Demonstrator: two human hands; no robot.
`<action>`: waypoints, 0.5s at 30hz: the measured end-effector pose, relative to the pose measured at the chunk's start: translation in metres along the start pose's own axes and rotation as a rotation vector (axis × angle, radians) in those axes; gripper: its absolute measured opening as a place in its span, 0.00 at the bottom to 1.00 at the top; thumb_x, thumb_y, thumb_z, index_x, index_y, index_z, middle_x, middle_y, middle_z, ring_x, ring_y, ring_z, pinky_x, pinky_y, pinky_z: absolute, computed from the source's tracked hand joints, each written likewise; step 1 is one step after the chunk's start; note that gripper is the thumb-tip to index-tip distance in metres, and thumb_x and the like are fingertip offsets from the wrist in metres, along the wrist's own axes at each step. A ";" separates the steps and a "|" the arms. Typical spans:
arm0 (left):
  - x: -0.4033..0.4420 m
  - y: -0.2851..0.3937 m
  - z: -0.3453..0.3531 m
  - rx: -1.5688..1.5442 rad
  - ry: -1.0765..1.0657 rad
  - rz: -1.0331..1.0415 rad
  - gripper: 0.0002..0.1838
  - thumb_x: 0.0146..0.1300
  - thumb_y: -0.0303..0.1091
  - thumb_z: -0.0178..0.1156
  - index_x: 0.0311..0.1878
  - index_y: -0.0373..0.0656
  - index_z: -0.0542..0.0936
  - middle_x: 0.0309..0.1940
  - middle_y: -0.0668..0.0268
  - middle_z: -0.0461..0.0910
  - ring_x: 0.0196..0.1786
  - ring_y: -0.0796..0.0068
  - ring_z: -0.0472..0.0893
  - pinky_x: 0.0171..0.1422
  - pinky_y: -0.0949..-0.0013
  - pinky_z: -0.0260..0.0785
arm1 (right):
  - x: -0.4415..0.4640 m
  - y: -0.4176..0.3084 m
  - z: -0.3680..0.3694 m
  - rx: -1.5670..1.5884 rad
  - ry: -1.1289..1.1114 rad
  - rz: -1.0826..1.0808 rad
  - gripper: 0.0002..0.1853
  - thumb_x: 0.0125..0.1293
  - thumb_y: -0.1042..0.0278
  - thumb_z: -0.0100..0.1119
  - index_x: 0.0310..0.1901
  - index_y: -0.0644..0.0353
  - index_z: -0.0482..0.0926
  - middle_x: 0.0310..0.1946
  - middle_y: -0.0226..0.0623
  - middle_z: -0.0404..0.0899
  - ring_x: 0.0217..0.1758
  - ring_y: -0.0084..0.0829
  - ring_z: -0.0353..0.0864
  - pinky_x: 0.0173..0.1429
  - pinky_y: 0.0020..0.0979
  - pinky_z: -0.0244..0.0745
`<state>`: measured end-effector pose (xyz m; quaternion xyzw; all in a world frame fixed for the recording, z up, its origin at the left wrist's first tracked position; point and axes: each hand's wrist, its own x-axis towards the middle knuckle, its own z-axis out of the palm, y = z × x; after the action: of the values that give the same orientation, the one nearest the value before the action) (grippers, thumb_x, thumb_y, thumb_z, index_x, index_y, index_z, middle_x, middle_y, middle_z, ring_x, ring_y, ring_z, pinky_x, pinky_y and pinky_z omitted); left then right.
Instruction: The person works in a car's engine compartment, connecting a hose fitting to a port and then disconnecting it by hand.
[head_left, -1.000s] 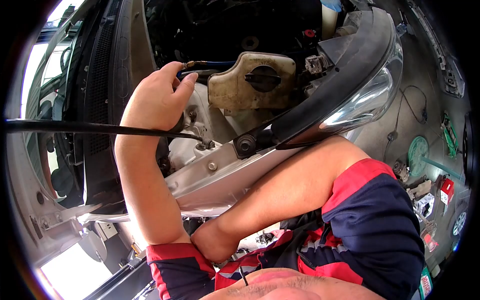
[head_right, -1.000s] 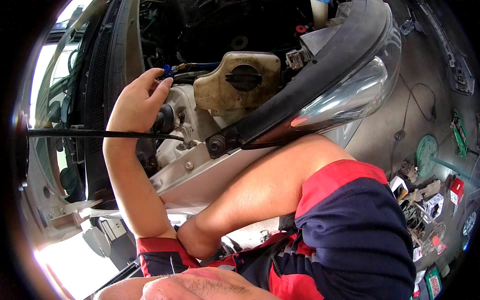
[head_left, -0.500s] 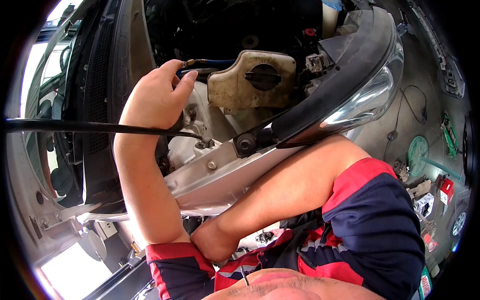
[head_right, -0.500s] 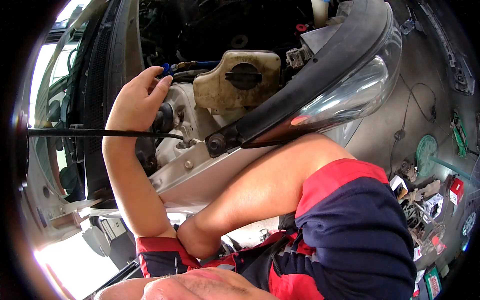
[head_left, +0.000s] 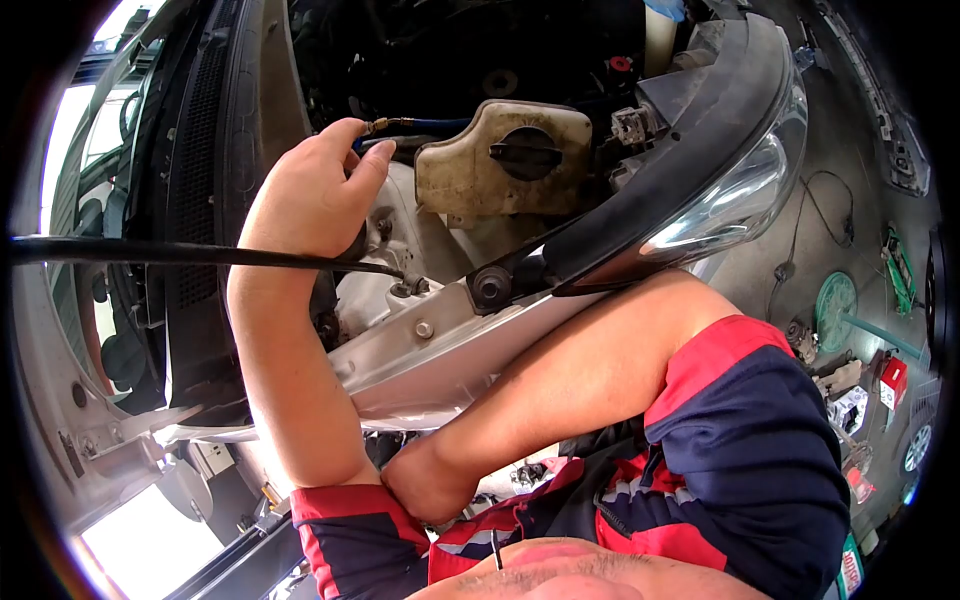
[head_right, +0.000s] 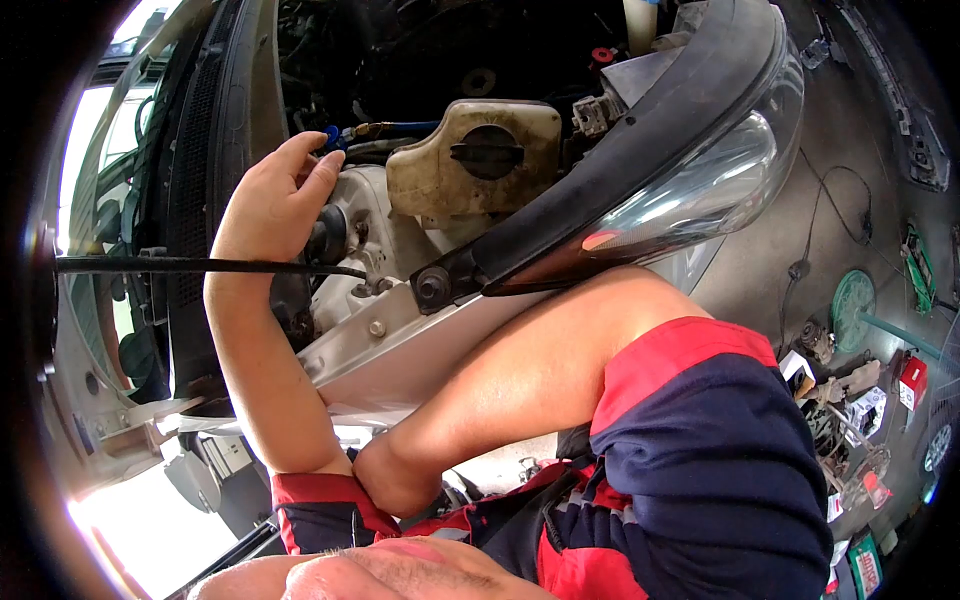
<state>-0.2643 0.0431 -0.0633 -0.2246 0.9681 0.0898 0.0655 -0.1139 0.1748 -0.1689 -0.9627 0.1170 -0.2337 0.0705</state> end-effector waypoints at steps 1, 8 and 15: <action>0.000 -0.001 0.001 -0.005 0.016 0.016 0.26 0.71 0.48 0.57 0.59 0.33 0.79 0.38 0.49 0.85 0.43 0.53 0.84 0.52 0.58 0.75 | 0.000 0.001 0.001 -0.010 0.007 -0.013 0.06 0.55 0.62 0.66 0.29 0.49 0.90 0.31 0.32 0.89 0.38 0.36 0.89 0.44 0.39 0.83; 0.000 -0.004 0.004 0.000 0.047 0.037 0.27 0.70 0.48 0.57 0.58 0.33 0.79 0.37 0.48 0.84 0.42 0.50 0.84 0.51 0.56 0.75 | -0.001 0.001 0.001 -0.029 0.021 -0.018 0.06 0.54 0.61 0.66 0.28 0.49 0.90 0.30 0.32 0.89 0.37 0.37 0.89 0.44 0.40 0.83; 0.001 0.000 0.000 0.011 -0.010 -0.018 0.26 0.71 0.48 0.59 0.62 0.36 0.78 0.43 0.50 0.86 0.46 0.57 0.85 0.55 0.62 0.76 | -0.003 0.001 -0.001 -0.006 0.025 -0.015 0.07 0.56 0.61 0.64 0.29 0.50 0.90 0.31 0.33 0.89 0.37 0.38 0.89 0.45 0.41 0.82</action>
<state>-0.2652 0.0426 -0.0634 -0.2324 0.9662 0.0853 0.0725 -0.1173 0.1745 -0.1691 -0.9608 0.1112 -0.2459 0.0642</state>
